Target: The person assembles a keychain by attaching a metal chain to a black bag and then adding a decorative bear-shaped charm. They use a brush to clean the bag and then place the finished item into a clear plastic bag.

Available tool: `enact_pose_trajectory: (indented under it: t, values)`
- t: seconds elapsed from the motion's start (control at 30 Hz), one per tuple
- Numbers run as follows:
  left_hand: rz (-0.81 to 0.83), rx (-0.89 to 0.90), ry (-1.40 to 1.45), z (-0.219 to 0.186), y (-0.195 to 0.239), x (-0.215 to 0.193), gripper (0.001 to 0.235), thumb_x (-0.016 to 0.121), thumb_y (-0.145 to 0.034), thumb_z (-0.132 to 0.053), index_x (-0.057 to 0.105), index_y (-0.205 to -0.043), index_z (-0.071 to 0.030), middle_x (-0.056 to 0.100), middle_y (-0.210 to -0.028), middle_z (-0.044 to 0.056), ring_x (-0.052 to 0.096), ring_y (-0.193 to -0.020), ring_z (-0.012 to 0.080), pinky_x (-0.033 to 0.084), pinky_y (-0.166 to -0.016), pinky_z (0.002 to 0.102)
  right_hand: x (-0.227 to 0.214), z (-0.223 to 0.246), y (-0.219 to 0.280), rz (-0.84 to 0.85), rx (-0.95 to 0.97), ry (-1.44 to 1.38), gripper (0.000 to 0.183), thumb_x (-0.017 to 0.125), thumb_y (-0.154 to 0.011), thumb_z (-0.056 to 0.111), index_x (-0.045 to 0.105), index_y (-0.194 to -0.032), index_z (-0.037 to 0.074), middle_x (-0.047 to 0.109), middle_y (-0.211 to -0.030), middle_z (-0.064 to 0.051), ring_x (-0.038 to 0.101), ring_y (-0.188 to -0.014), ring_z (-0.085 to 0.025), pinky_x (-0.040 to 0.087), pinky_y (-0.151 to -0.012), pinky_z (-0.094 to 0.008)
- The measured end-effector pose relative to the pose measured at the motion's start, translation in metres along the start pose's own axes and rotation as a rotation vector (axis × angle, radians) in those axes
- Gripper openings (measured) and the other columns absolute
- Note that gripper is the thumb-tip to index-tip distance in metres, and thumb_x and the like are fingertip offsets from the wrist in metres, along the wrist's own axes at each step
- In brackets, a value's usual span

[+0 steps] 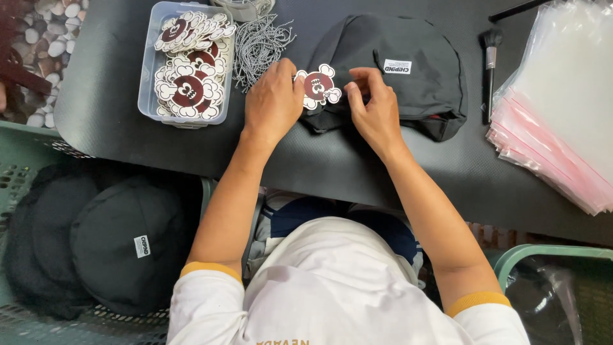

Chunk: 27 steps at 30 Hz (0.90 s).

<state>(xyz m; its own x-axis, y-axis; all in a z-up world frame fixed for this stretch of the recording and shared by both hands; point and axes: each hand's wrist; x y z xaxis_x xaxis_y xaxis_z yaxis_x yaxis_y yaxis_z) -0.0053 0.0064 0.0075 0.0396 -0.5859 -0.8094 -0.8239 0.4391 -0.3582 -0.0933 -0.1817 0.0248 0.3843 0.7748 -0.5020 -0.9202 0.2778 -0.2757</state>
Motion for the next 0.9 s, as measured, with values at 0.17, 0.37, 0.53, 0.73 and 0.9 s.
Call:
enact_pose_trajectory:
  t: [0.17, 0.37, 0.53, 0.73, 0.9]
  values:
    - [0.092, -0.022, 0.252, -0.009, -0.001, -0.003, 0.010, 0.059, -0.098, -0.004, 0.054, -0.107, -0.008, 0.060, -0.093, 0.008, 0.063, -0.082, 0.0294, 0.048, -0.066, 0.045, -0.003, 0.009, 0.000, 0.123, 0.085, 0.032, 0.023, 0.064, -0.096, 0.017, 0.067, -0.119, 0.016, 0.071, -0.091, 0.003, 0.065, -0.084, -0.010, 0.049, -0.079, -0.027]
    - [0.160, 0.096, 0.341, -0.007, -0.010, 0.018, 0.035, 0.050, -0.104, -0.015, 0.054, -0.137, -0.005, 0.063, -0.136, 0.013, 0.054, -0.129, 0.0326, 0.039, -0.104, 0.052, -0.008, -0.030, 0.010, -0.024, -0.207, 0.337, 0.041, 0.065, -0.101, 0.022, 0.059, -0.141, 0.015, 0.066, -0.131, -0.007, 0.060, -0.121, -0.028, 0.036, -0.105, -0.046]
    - [0.135, 0.108, 0.264, -0.008, 0.001, 0.031, 0.039, 0.055, -0.104, -0.025, 0.055, -0.138, -0.005, 0.049, -0.151, 0.020, 0.044, -0.140, 0.0376, 0.037, -0.109, 0.055, -0.050, -0.046, 0.023, -0.273, -0.209, 0.666, 0.041, 0.070, -0.098, 0.021, 0.060, -0.136, 0.010, 0.057, -0.135, -0.014, 0.052, -0.128, -0.034, 0.036, -0.103, -0.054]
    - [0.066, 0.101, 0.309, -0.010, 0.001, 0.037, 0.048, 0.057, -0.105, -0.037, 0.054, -0.137, 0.000, 0.053, -0.146, 0.022, 0.045, -0.137, 0.0407, 0.037, -0.114, 0.053, -0.088, -0.101, 0.029, -0.223, 0.012, 0.873, 0.041, 0.065, -0.103, 0.035, 0.065, -0.133, 0.007, 0.059, -0.132, -0.018, 0.050, -0.127, -0.037, 0.035, -0.098, -0.057]
    - [-0.029, 0.174, 0.263, 0.001, 0.001, 0.052, 0.048, 0.070, -0.102, -0.041, 0.063, -0.129, -0.002, 0.059, -0.135, 0.019, 0.055, -0.129, 0.0375, 0.045, -0.104, 0.051, -0.102, -0.122, 0.036, -0.233, -0.129, 1.016, 0.025, 0.072, -0.104, 0.040, 0.079, -0.113, 0.018, 0.067, -0.118, -0.003, 0.059, -0.123, -0.025, 0.039, -0.098, -0.049]
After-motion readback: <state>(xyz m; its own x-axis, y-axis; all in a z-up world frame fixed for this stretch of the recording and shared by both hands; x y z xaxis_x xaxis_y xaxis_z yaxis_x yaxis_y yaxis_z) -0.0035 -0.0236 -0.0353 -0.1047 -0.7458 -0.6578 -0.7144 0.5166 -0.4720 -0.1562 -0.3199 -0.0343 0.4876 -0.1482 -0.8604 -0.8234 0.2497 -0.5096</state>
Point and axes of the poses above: each hand's wrist, its own y-axis away from the middle knuckle, its own x-axis out of the palm, z = x × y
